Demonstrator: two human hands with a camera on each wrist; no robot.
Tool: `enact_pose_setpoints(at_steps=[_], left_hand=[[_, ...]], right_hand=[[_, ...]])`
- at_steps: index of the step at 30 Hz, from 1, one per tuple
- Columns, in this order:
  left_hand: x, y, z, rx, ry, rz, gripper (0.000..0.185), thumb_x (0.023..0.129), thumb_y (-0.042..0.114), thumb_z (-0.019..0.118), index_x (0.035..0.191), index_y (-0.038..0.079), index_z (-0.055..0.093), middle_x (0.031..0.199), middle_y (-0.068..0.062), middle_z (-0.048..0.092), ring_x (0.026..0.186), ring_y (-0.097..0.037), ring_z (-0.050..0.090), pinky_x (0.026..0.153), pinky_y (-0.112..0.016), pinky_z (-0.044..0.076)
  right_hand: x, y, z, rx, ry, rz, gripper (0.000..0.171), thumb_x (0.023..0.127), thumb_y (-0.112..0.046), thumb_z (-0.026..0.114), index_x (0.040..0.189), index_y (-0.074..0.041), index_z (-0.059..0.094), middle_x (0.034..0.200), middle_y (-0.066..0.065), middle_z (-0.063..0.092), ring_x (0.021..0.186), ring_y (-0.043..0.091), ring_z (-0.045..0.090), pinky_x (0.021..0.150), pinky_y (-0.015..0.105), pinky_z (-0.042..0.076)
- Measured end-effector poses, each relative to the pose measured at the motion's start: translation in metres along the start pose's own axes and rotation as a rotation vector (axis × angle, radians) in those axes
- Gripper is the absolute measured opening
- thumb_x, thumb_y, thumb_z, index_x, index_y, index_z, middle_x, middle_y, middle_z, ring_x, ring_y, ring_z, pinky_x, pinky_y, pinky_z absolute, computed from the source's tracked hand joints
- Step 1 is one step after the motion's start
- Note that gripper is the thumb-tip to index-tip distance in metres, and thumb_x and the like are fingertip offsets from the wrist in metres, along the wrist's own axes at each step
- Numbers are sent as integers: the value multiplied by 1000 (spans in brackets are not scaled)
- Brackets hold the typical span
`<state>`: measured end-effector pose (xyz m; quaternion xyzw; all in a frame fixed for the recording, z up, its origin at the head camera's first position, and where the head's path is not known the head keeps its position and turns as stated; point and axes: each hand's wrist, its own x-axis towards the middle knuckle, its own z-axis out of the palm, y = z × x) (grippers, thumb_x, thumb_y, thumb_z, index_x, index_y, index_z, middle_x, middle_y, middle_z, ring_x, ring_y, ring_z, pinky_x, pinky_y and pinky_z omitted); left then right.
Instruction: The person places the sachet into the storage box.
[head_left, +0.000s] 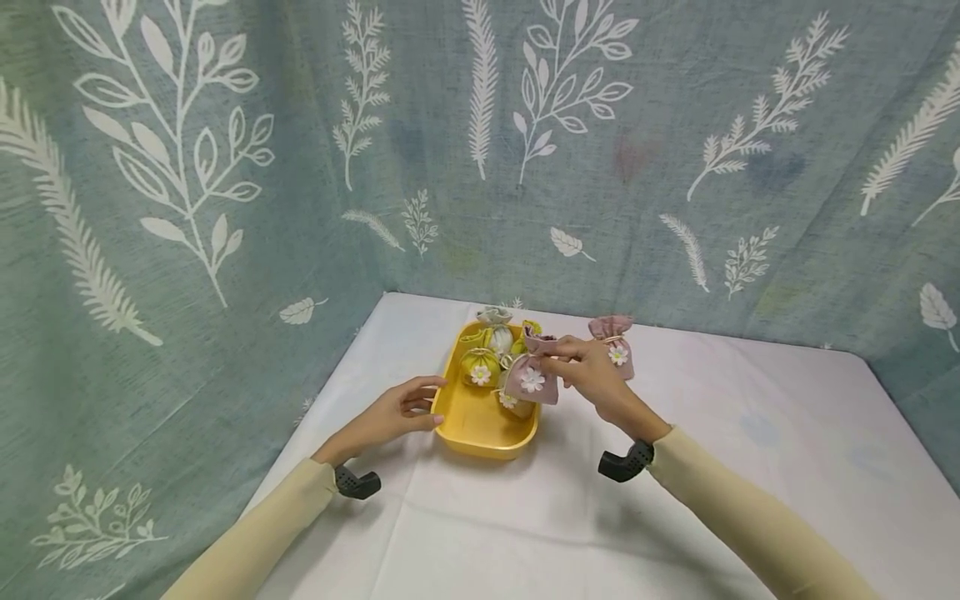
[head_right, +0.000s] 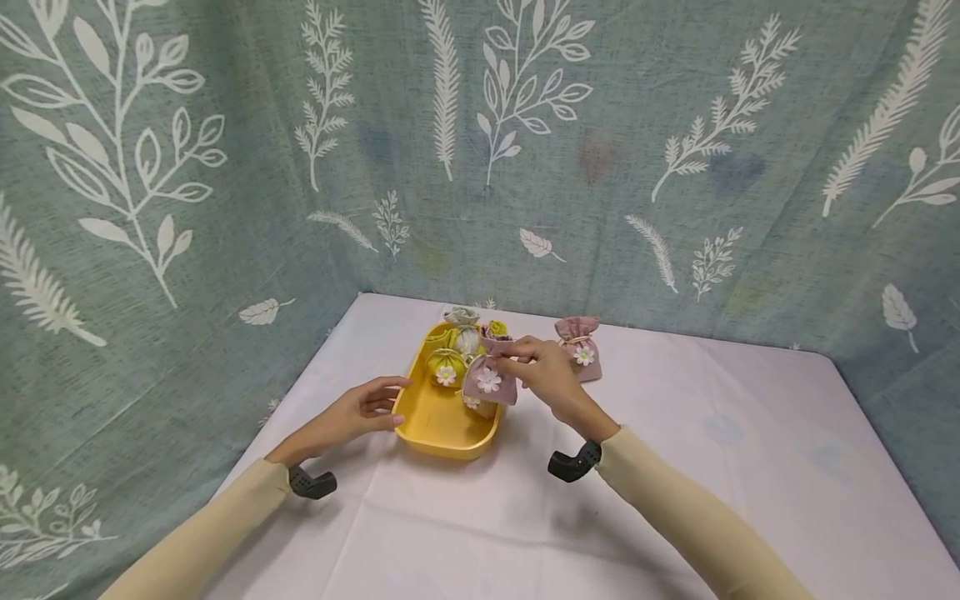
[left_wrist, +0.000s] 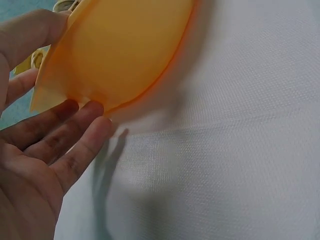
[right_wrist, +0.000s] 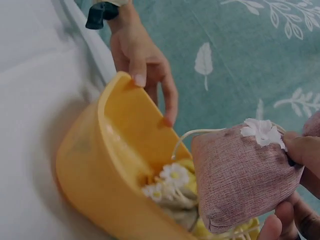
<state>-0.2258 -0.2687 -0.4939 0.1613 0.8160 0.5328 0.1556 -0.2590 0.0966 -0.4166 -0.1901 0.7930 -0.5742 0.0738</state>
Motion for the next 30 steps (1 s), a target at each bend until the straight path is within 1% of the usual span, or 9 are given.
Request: enact_pose_setpoints(at_steps=[4,7,10,14,18,20,22,26,30], left_hand=[[-2,1,0,-2,-1,8,74,92,31,80,155,14,44,148,-12,54,128,-29,57,107,-45,50],[-4,1,1,0,4,7,74,93,31,80,155,15,44,148,-12,54,128,-29,58,107,-46,49],[-5,0,2,2,8,5,72,94,31,79,155,16,45,148,-10,54,128,-28,57,108,-46,48],[-4,1,4,-4,5,12,70,95,31,78,155,19,45,149,-9,53,129,-29,57,108,-47,48],[-3,3,4,-8,-1,14,69,95,30,78,155,19,45,149,-9,52,129,-30,56,108,-47,48],[-2,3,5,-13,-10,15,70,95,30,77,155,18,44,150,-11,52,130,-30,56,108,-47,48],[-1,4,5,-14,-15,16,70,96,30,77,156,17,44,150,-12,52,130,-31,55,107,-46,49],[-2,5,4,-5,-18,13,70,96,31,77,156,18,43,150,-10,52,129,-30,56,105,-45,51],[-4,5,2,9,-5,2,70,95,32,77,155,19,44,150,-9,51,128,-31,57,104,-45,51]], right_hand=[[4,-3,15,25,-35,-26,14,96,-14,74,104,-5,82,115,6,70,102,21,57,67,37,52],[7,-4,26,36,-76,-37,17,94,-19,77,109,-10,82,113,6,70,103,23,59,68,39,57],[11,-5,37,35,-108,-31,19,93,-22,80,109,-12,83,111,6,69,99,23,60,69,45,61],[16,-3,48,-2,-100,-30,17,93,-22,80,108,-14,83,104,7,67,85,24,63,69,52,61],[20,2,53,-79,-61,-39,18,94,-21,78,110,-13,82,99,5,71,80,24,69,70,47,62],[22,4,53,-115,-33,-34,20,95,-22,78,112,-13,81,99,2,74,80,24,71,69,42,61],[23,6,51,-110,-16,-21,24,96,-23,76,118,-12,79,101,2,76,80,27,73,70,41,61],[23,7,39,-39,19,2,28,98,-24,74,121,-8,77,105,7,76,81,33,73,71,42,62],[22,10,20,-14,72,8,29,98,-26,74,120,-7,77,108,8,74,88,32,70,69,38,62]])
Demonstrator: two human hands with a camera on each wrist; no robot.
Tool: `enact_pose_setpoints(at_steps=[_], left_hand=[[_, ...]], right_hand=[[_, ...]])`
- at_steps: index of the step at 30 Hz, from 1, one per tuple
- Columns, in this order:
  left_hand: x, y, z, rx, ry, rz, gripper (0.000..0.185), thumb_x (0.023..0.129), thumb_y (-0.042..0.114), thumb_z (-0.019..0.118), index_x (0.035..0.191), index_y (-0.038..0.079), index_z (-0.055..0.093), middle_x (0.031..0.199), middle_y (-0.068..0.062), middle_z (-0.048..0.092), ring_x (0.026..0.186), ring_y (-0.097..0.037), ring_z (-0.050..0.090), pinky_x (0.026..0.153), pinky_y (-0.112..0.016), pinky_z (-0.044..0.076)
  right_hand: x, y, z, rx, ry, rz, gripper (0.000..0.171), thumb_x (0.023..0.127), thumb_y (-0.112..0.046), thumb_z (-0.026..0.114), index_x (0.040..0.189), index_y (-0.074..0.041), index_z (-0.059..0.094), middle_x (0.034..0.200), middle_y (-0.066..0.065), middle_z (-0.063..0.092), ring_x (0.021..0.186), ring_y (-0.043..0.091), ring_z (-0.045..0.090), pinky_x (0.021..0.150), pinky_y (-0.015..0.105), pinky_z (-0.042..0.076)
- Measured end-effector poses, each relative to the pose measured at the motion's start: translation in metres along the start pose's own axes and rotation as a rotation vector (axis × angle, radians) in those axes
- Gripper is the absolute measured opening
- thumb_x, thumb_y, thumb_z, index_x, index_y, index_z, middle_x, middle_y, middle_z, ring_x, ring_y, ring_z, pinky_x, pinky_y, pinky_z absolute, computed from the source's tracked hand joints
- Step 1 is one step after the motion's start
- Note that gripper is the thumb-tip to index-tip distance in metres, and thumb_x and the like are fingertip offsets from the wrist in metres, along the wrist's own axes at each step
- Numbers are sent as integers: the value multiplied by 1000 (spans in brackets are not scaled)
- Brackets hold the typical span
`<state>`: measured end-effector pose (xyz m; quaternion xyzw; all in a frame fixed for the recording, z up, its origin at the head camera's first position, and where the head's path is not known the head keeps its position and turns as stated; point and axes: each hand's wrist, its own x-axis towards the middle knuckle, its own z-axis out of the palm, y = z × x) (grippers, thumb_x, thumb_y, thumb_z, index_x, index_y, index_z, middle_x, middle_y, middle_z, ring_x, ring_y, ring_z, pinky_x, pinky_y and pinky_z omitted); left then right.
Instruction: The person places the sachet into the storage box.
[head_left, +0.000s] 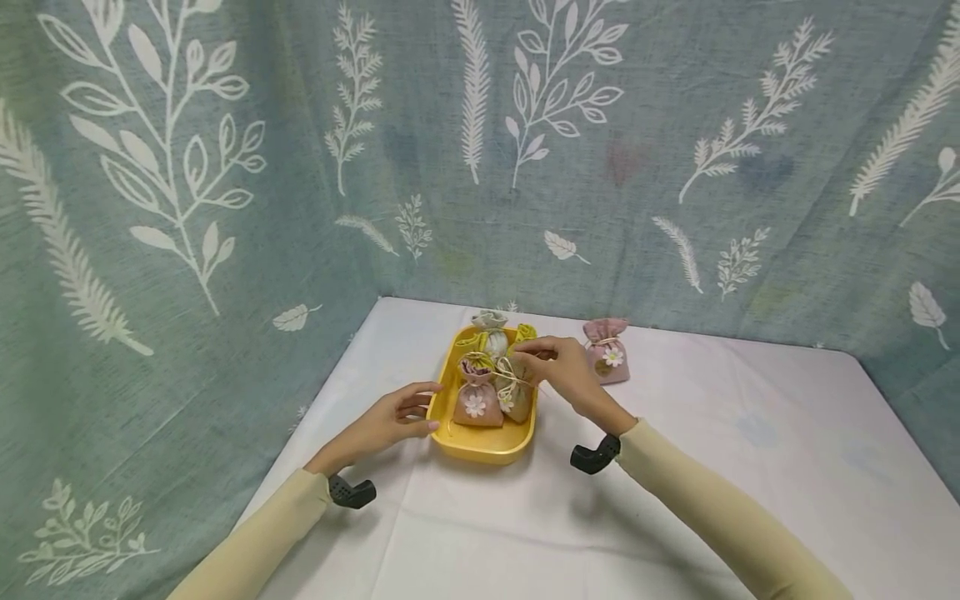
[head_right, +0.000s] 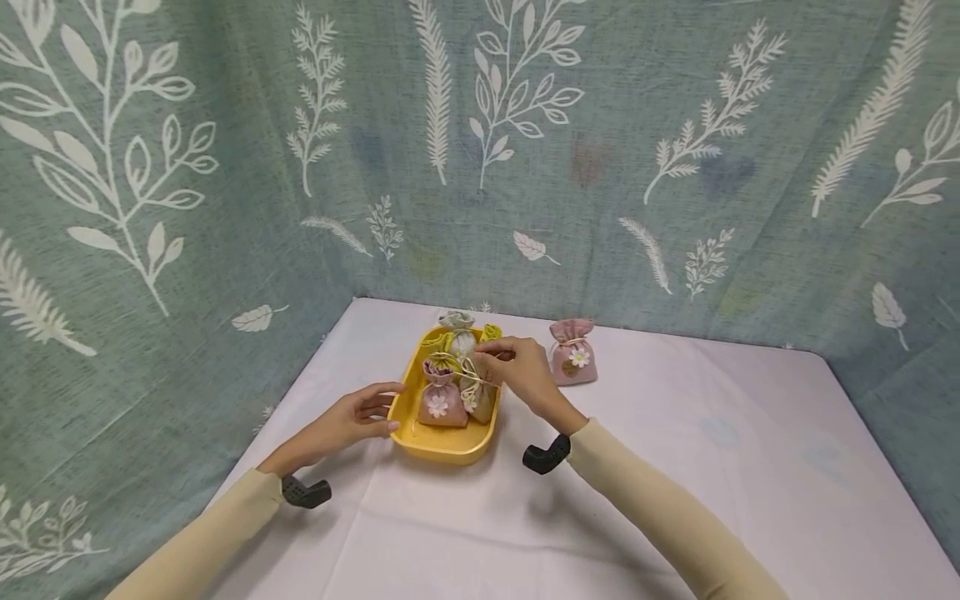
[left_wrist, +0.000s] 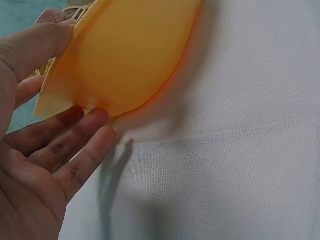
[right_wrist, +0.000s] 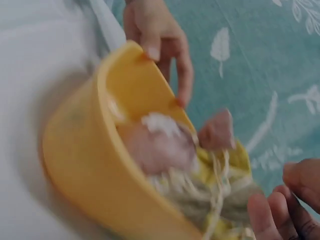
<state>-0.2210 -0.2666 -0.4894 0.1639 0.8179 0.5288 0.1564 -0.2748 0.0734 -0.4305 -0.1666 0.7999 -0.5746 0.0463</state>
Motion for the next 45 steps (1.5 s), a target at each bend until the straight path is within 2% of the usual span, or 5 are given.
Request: enact_pose_setpoints(at_steps=[10,19,27,34,45], left_hand=[[0,2,0,61,19,-3,69,94,37,78,153,18,47,146,-9,55,128,-29,58,103,-43,52],[3,0,2,69,44,-15,68,93,41,78,151,20,49,145,-7,56,127,-27,58,101,-41,54],[4,-2,3,70,48,-11,66,95,38,77,151,18,49,148,-12,54,129,-31,57,103,-44,53],[2,-1,5,69,55,-4,66,95,38,77,151,19,49,147,-11,54,128,-31,57,104,-46,52],[-2,0,5,63,63,-5,67,95,38,76,153,20,49,143,-7,59,125,-28,60,100,-42,54]], right_hand=[[-10,29,-62,-157,158,83,36,94,-42,76,118,-15,79,97,8,71,85,37,63,66,45,61],[-17,59,-106,-242,267,80,41,94,-49,74,118,-16,79,107,7,75,84,31,61,60,31,48],[-17,78,-121,-228,282,101,41,95,-47,74,120,-15,78,107,12,73,99,41,66,76,57,60],[-10,90,-130,-246,283,175,50,95,-50,72,126,-11,74,118,14,69,108,36,64,81,53,61],[4,94,-128,-295,153,212,69,97,-53,67,145,-4,59,140,19,59,121,39,57,94,51,53]])
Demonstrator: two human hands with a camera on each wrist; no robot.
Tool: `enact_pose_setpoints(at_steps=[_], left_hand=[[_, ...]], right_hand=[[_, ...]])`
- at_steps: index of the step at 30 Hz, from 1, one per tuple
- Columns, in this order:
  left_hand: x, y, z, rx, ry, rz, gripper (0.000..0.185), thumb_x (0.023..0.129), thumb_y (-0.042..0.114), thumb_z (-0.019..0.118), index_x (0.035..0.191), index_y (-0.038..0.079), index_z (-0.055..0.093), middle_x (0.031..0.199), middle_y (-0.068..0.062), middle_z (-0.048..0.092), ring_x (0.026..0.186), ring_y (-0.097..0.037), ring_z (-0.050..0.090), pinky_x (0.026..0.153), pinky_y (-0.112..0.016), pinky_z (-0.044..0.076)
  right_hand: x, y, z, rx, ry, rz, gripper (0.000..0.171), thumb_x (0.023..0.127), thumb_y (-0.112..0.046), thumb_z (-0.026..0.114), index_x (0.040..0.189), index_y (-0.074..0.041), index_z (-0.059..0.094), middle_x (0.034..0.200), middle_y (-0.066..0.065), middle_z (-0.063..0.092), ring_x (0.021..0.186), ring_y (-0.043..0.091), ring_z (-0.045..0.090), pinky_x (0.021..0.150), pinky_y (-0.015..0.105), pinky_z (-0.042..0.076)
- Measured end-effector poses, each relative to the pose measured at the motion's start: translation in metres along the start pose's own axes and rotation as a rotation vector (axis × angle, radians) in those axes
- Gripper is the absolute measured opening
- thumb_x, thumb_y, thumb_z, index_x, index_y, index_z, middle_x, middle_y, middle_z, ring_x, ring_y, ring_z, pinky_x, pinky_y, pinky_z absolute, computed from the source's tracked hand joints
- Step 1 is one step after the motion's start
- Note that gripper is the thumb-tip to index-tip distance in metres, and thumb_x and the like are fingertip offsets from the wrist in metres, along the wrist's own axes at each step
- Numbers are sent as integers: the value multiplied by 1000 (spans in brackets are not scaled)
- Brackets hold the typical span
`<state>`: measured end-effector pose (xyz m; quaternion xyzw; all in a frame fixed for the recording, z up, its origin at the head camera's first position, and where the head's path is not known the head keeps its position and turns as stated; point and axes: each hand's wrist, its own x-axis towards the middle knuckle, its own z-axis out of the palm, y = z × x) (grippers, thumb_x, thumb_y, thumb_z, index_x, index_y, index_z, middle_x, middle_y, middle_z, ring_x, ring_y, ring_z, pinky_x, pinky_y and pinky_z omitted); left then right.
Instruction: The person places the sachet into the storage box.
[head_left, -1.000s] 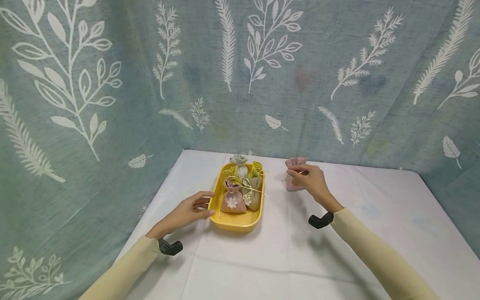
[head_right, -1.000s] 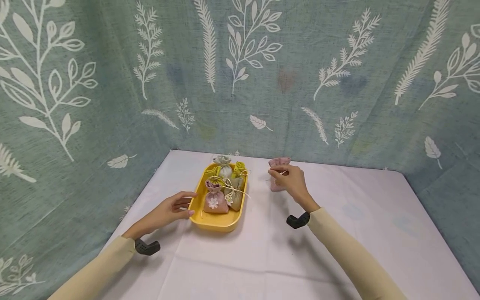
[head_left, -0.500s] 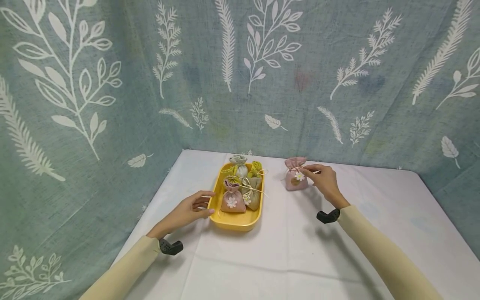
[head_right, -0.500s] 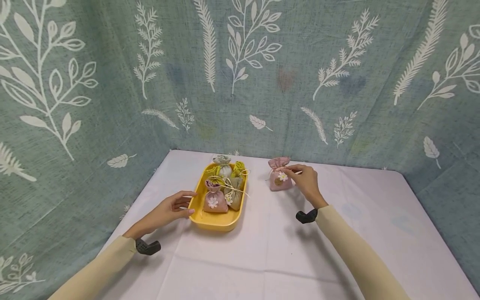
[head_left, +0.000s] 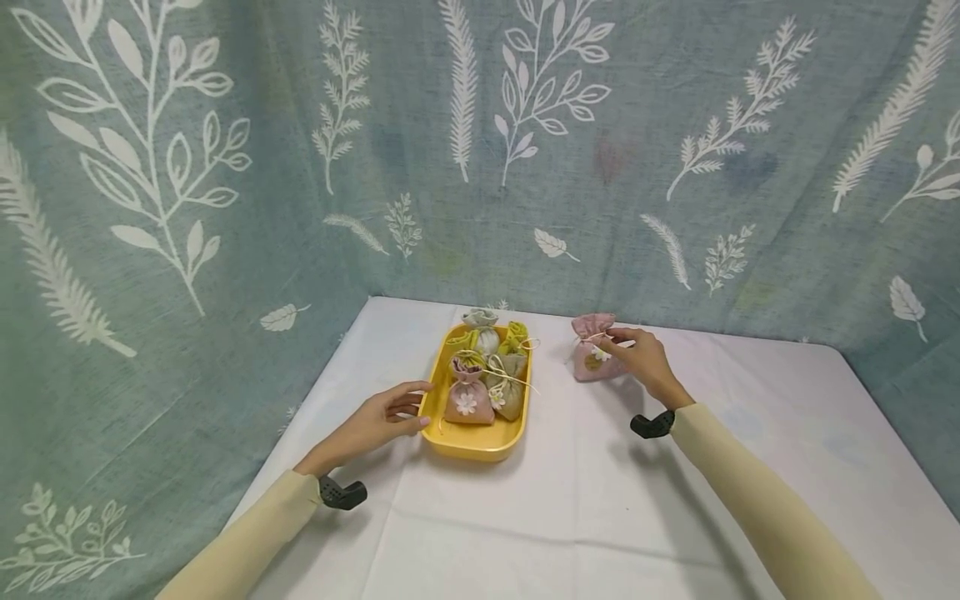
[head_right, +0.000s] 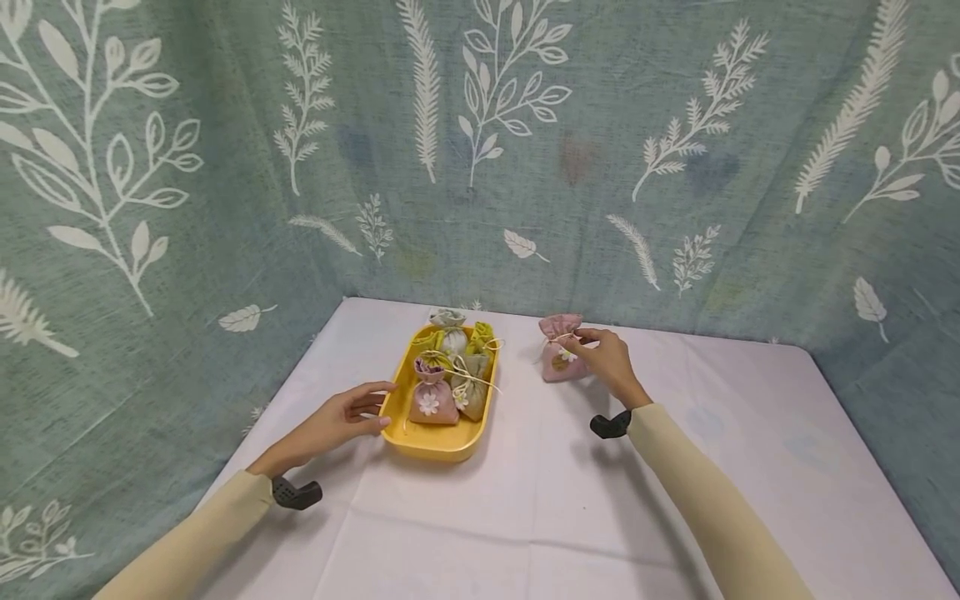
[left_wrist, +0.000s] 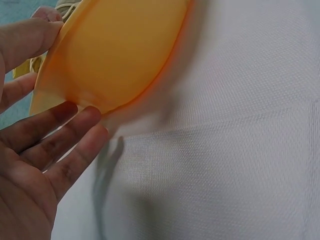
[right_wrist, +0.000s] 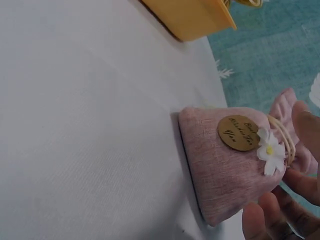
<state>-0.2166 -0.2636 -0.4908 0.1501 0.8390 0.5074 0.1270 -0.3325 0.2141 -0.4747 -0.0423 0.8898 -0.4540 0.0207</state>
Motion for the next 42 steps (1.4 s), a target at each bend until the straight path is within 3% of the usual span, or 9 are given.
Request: enact_pose_setpoints(at_steps=[9,15,17,22,24,28,34,38,42], left_hand=[[3,2,1,-5,-16,14,67,96,37,76,154,19,48,144,-12,57,126,-32,59,100,-43,54],[3,5,1,-2,-16,5,68,94,39,77,154,21,48,146,-9,56,126,-30,59,101,-42,54],[3,5,1,-2,-15,8,68,94,38,77,154,21,48,146,-10,56,126,-30,59,101,-43,54],[4,1,0,0,-12,18,67,95,36,77,153,20,49,146,-10,56,126,-31,59,102,-46,53],[5,0,0,2,-9,21,66,95,36,76,153,20,49,146,-10,56,126,-31,59,103,-47,52],[4,1,0,1,-8,17,66,95,37,76,153,21,49,147,-9,56,126,-30,59,104,-48,51],[3,0,0,2,-8,12,66,95,37,76,153,21,49,146,-9,56,126,-30,59,104,-47,51],[2,-2,-1,0,-6,11,66,95,37,76,153,21,49,146,-10,56,126,-30,59,103,-47,52],[1,-2,-1,-2,-6,13,66,95,37,76,153,21,49,146,-11,56,127,-31,59,103,-46,52]], right_hand=[[4,-3,1,25,-56,49,67,99,-48,67,151,-9,52,143,19,54,123,36,53,93,47,50],[4,-2,-3,153,-75,134,73,97,-48,71,151,-3,50,148,19,51,117,30,52,92,45,50],[5,0,-4,186,-85,143,69,95,-48,73,144,-1,57,144,17,54,110,26,52,90,44,51],[1,-2,-8,166,-117,100,45,96,-42,74,112,0,74,112,10,65,96,25,50,86,46,50],[0,-2,-9,137,-113,80,43,97,-40,73,114,-1,75,115,11,64,102,28,53,88,48,51],[-1,3,-8,90,-67,55,52,98,-44,71,124,2,72,139,20,55,121,34,52,91,48,52],[-6,3,-5,80,-13,16,48,95,-48,73,107,-2,80,128,16,59,117,33,53,86,44,52],[-10,-2,-3,94,-6,-13,43,96,-43,73,95,-1,79,124,13,60,113,30,53,84,41,50],[-15,-7,-4,92,-7,-39,40,97,-39,73,94,0,79,122,13,60,108,28,53,80,39,49]])
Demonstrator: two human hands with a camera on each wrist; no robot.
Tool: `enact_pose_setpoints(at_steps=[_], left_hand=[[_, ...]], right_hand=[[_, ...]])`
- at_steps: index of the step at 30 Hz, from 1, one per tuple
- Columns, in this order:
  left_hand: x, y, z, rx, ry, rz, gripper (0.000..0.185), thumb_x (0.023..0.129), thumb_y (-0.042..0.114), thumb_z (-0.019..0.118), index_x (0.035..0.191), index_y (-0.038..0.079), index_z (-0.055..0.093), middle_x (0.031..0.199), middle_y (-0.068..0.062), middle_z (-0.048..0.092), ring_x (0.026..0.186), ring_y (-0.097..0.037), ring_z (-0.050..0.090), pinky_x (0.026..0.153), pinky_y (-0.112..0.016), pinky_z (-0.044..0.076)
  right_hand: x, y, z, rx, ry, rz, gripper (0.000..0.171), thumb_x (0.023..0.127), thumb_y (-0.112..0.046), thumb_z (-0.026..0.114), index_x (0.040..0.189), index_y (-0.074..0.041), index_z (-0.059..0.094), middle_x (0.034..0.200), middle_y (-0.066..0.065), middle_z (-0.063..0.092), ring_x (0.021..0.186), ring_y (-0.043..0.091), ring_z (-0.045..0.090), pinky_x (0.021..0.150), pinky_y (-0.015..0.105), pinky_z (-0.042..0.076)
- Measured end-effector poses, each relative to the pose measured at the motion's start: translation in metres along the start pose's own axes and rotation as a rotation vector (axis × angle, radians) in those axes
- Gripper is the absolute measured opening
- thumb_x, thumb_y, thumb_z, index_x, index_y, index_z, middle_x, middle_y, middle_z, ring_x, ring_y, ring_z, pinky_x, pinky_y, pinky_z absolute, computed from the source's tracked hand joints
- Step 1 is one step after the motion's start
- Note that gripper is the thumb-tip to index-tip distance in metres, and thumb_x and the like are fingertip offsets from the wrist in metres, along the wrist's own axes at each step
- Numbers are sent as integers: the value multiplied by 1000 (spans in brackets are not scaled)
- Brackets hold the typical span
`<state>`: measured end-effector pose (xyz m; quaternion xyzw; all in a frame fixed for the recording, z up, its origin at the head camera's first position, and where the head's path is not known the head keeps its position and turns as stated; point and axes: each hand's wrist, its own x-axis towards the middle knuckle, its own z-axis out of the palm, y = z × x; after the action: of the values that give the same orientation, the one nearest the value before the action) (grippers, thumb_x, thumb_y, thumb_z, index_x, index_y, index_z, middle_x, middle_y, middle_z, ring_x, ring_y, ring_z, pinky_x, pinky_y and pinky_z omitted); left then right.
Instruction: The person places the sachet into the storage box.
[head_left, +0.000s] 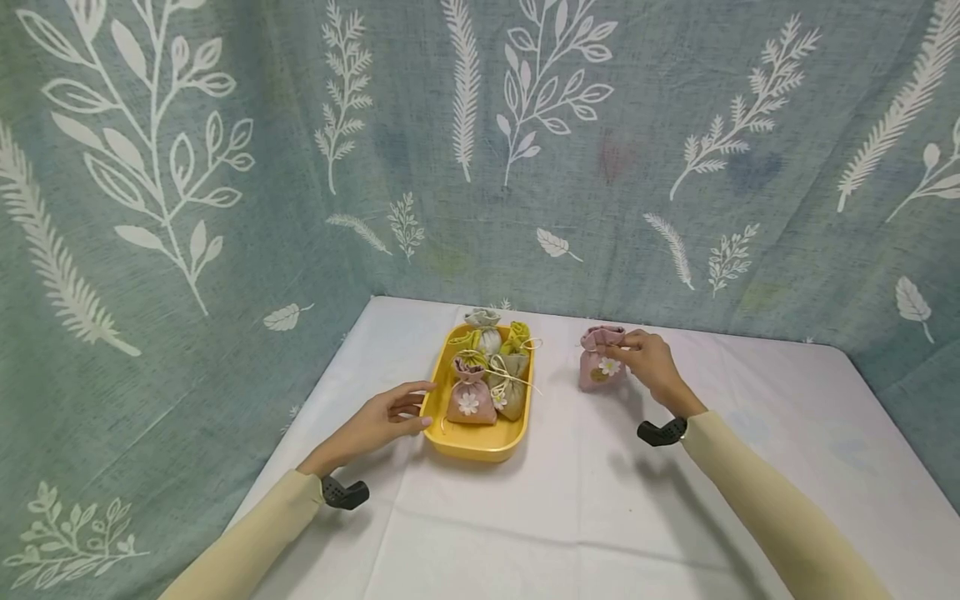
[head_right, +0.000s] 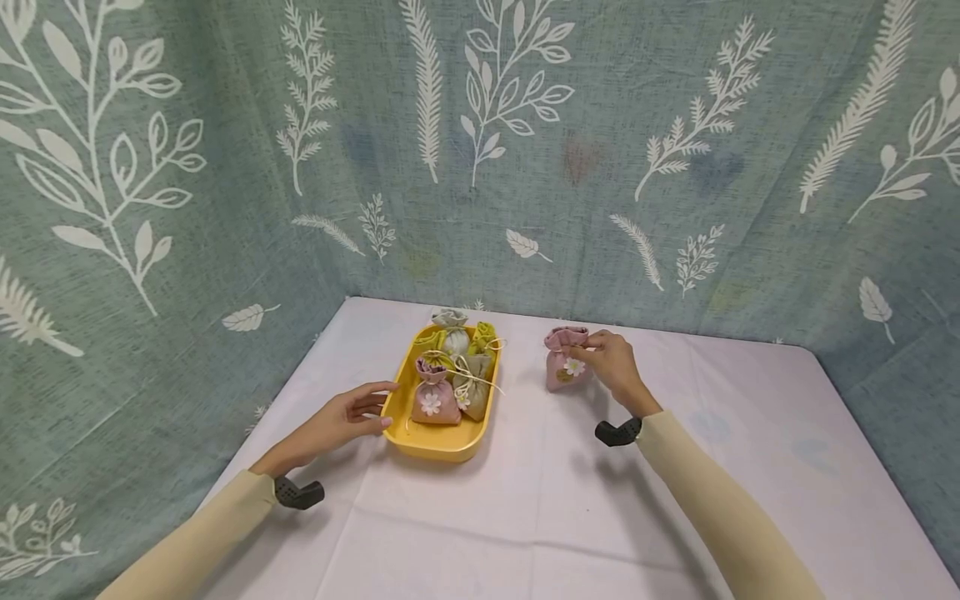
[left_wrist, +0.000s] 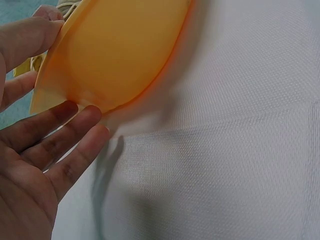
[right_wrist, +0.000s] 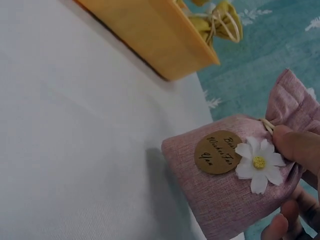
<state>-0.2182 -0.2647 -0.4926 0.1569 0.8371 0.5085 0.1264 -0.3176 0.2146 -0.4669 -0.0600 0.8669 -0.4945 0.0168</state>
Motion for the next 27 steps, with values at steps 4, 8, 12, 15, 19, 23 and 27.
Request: enact_pose_setpoints(at_steps=[4,8,12,15,19,23,27], left_hand=[[0,0,0,-1,-1,2,65,96,36,76,153,20,49,146,-11,56,127,-32,59,102,-46,53],[1,0,0,1,-5,-5,66,96,36,76,153,21,48,145,-11,56,127,-32,58,102,-46,53],[1,-1,0,-1,-8,-7,66,96,36,76,154,20,48,146,-11,56,127,-32,58,102,-46,53],[1,-2,0,-5,-6,-4,67,96,36,76,154,19,48,146,-11,56,127,-32,58,102,-46,53],[1,-2,0,-3,-5,-1,67,96,36,76,154,19,48,146,-11,55,127,-32,59,102,-45,53],[1,-3,0,2,-2,-4,67,95,37,76,154,20,48,146,-10,56,126,-31,59,102,-45,53],[1,-2,0,1,-1,-5,66,96,36,76,154,20,48,146,-11,56,126,-31,59,102,-46,53]], right_hand=[[-7,-9,0,3,0,-10,39,97,-40,73,104,-2,81,120,12,61,102,26,51,76,37,49],[-15,-22,1,36,0,-24,37,97,-38,73,107,-3,81,118,10,62,100,23,51,74,36,49],[-23,-34,4,77,0,-42,35,97,-32,75,91,2,79,113,8,63,94,19,52,70,34,49],[-27,-42,7,100,4,-53,40,96,-29,77,74,3,69,107,7,63,88,19,51,66,33,49],[-32,-54,12,121,2,-62,42,93,-28,79,73,6,65,102,7,62,86,21,50,66,30,48],[-36,-63,17,143,-12,-76,46,93,-27,80,72,8,58,100,7,61,88,23,50,66,33,46],[-39,-70,21,154,-28,-93,49,93,-27,80,66,5,53,97,8,60,85,25,50,64,36,47]])
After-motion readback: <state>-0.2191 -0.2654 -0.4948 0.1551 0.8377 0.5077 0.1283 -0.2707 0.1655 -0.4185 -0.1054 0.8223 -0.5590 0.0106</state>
